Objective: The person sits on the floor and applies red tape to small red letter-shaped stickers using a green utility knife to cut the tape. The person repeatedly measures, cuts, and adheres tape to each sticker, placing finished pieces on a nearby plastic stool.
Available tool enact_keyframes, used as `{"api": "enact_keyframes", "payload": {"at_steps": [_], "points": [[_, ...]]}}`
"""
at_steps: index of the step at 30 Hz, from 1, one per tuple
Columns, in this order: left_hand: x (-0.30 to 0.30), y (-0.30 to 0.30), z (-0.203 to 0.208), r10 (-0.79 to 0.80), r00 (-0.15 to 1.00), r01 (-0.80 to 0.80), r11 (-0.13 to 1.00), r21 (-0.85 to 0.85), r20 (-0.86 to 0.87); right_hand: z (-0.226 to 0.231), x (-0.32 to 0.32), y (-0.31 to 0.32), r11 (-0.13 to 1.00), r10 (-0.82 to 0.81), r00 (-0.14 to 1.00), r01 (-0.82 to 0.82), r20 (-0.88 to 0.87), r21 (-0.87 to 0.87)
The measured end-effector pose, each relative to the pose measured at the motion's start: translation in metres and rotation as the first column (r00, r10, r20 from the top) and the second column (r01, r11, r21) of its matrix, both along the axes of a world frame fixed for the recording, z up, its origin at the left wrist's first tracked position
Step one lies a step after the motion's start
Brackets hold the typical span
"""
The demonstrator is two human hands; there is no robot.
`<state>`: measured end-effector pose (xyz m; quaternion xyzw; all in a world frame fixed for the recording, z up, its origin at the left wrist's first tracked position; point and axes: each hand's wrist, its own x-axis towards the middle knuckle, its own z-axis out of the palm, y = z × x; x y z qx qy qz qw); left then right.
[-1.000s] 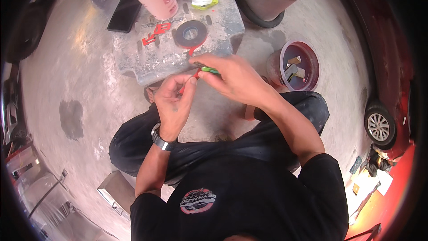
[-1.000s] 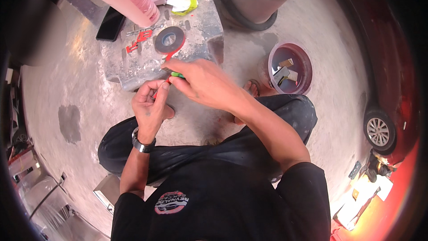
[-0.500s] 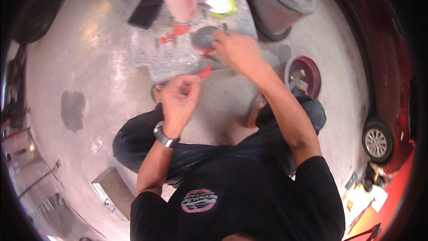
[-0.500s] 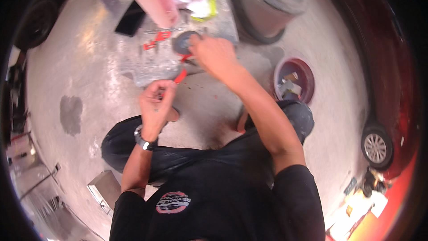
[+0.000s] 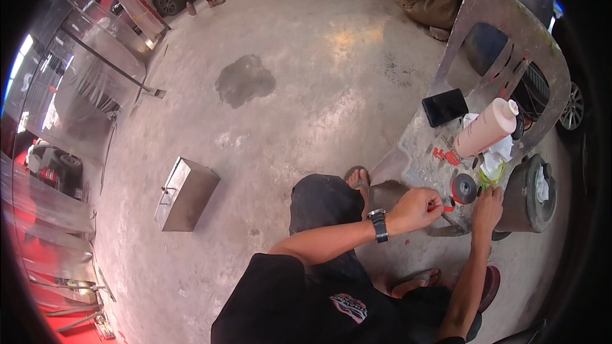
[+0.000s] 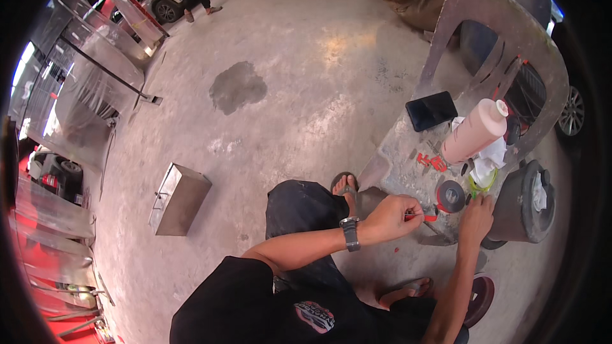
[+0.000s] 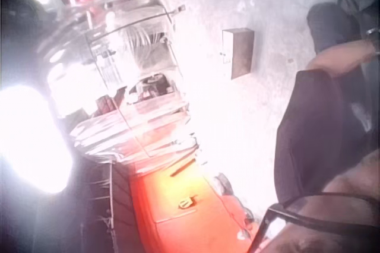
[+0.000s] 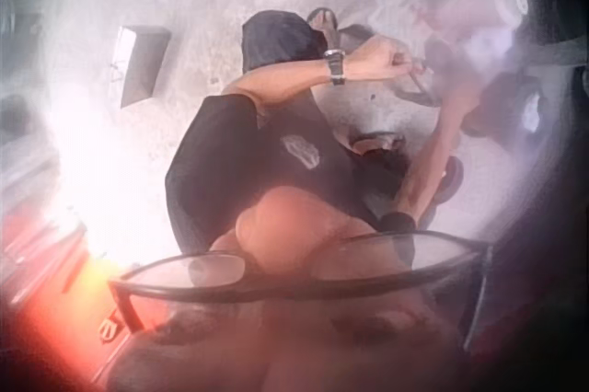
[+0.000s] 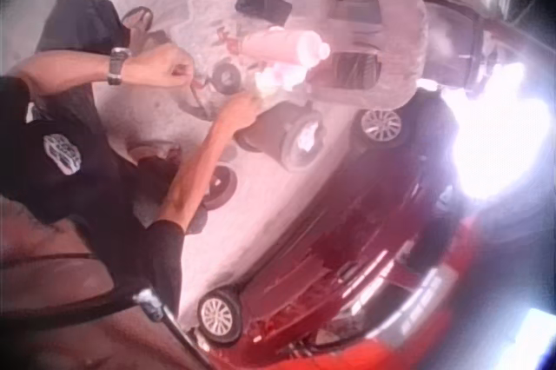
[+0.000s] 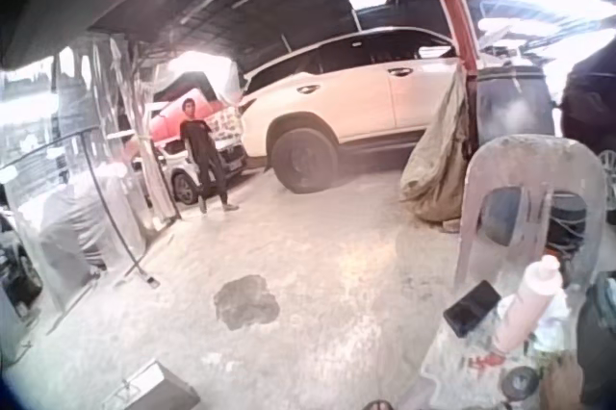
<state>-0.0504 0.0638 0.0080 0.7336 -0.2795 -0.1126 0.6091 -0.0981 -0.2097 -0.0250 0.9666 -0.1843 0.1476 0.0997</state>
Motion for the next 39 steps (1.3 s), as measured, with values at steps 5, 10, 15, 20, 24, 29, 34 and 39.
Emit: {"api": "enact_keyframes", "payload": {"at_steps": [5, 10, 15, 20, 24, 29, 34, 39], "points": [[0.003, -0.003, 0.001, -0.009, 0.999, 0.008, 1.000, 0.028, 0.053, 0.028, -0.023, 0.021, 0.891, 0.264, 0.962, -0.268, 0.064, 0.367], [0.006, -0.004, -0.003, -0.058, 0.998, 0.058, 0.997, 0.058, -0.005, 0.032, -0.016, 0.016, 0.826, 0.404, 0.914, -0.342, -0.047, 0.449], [0.006, -0.002, 0.010, -0.021, 0.998, 0.031, 0.986, 0.165, -0.065, 0.039, -0.013, 0.021, 0.814, 0.438, 0.899, -0.387, -0.020, 0.434], [0.011, 0.005, 0.016, -0.054, 0.989, 0.074, 0.987, 0.143, -0.134, 0.039, -0.006, 0.024, 0.772, 0.447, 0.894, -0.366, -0.035, 0.519], [0.026, 0.016, 0.013, -0.123, 0.954, 0.131, 0.991, 0.011, -0.272, 0.091, -0.011, 0.033, 0.666, 0.396, 0.911, -0.201, -0.111, 0.719], [0.040, 0.025, 0.037, -0.270, 0.790, 0.247, 0.962, -0.118, -0.550, 0.155, -0.048, 0.025, 0.543, 0.364, 0.925, -0.304, 0.107, 0.783], [0.035, 0.021, 0.044, -0.277, 0.829, 0.302, 0.953, -0.028, -0.486, 0.162, -0.078, 0.028, 0.515, 0.300, 0.953, -0.190, 0.031, 0.836], [0.032, 0.017, 0.042, -0.221, 0.872, 0.252, 0.968, 0.013, -0.437, 0.147, -0.107, 0.008, 0.591, 0.104, 0.991, -0.126, 0.080, 0.796]]}}
